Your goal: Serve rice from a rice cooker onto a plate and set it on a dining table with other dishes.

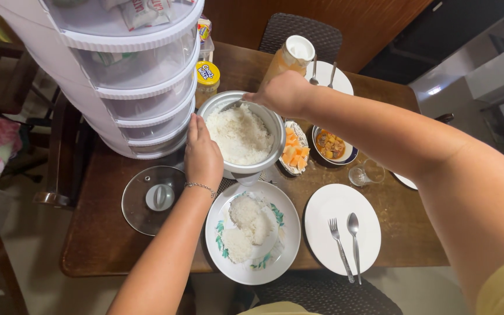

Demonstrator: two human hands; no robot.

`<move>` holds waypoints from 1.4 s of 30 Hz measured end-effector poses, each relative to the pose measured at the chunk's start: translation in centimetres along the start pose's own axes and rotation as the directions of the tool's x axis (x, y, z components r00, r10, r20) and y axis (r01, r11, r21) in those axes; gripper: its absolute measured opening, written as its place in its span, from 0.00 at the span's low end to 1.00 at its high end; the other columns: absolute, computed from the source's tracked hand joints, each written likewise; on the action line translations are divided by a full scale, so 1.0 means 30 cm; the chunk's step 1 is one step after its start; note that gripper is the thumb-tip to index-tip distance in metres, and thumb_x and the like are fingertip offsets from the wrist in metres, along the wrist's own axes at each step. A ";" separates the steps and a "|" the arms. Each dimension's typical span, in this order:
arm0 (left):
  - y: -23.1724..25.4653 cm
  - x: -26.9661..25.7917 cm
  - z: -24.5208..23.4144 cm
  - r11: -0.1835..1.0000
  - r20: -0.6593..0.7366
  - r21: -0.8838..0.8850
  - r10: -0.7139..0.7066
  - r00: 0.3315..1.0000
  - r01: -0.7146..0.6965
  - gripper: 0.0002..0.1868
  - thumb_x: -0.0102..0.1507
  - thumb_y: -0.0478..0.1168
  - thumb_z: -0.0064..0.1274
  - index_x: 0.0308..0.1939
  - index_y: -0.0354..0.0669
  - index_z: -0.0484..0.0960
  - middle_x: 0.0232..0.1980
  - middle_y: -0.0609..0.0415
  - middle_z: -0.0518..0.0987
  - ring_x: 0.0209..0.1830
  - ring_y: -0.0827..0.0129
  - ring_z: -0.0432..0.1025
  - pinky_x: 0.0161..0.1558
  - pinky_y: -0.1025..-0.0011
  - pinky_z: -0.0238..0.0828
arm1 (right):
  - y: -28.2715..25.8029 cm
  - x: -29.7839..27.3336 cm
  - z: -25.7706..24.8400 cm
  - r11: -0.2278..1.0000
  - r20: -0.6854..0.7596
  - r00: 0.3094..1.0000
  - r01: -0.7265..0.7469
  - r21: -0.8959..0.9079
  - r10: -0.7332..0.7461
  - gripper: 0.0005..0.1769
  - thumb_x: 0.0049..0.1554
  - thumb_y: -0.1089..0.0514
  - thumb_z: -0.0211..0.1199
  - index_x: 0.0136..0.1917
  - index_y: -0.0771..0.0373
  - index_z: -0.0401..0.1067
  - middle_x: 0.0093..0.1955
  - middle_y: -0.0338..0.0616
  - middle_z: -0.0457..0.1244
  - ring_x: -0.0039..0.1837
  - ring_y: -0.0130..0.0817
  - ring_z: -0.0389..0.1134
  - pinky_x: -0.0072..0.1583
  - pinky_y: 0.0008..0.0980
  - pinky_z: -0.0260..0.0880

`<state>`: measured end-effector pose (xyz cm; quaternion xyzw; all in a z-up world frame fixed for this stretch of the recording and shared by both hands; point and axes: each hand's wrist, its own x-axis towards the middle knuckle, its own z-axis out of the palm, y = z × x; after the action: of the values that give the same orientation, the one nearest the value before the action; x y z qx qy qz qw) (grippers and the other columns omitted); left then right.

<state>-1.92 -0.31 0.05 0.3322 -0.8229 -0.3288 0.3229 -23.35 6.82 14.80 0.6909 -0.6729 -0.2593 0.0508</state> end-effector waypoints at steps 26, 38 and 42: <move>0.030 -0.031 0.013 0.994 -0.054 0.095 0.054 0.997 -0.049 0.30 0.66 0.30 0.43 0.72 0.24 0.61 0.78 0.35 0.58 0.73 0.43 0.61 0.69 0.55 0.61 | -0.073 -0.046 0.155 0.650 0.252 0.957 -0.285 0.705 0.146 0.23 0.64 0.52 0.54 0.72 0.47 0.68 0.59 0.49 0.70 0.57 0.44 0.72 0.62 0.39 0.67; 0.012 -0.034 0.042 0.991 -0.070 0.124 0.051 0.996 -0.042 0.29 0.66 0.30 0.42 0.72 0.23 0.61 0.78 0.35 0.57 0.76 0.43 0.58 0.71 0.56 0.58 | -0.172 -0.132 0.129 0.590 0.248 0.940 -0.340 0.732 0.235 0.23 0.64 0.53 0.53 0.71 0.51 0.69 0.61 0.49 0.69 0.59 0.45 0.72 0.63 0.39 0.67; 0.015 -0.037 0.041 0.990 -0.097 0.120 0.091 0.991 -0.079 0.29 0.67 0.30 0.42 0.72 0.23 0.61 0.78 0.34 0.58 0.78 0.44 0.56 0.75 0.57 0.55 | -0.191 -0.162 0.154 0.588 0.206 0.945 -0.319 0.743 0.252 0.22 0.64 0.53 0.54 0.70 0.53 0.70 0.60 0.51 0.70 0.59 0.45 0.71 0.63 0.39 0.67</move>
<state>-2.37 1.18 -0.67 0.3313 -0.8365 -0.2490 0.3585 -19.96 13.27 9.83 0.5184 -0.8220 0.0358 -0.2331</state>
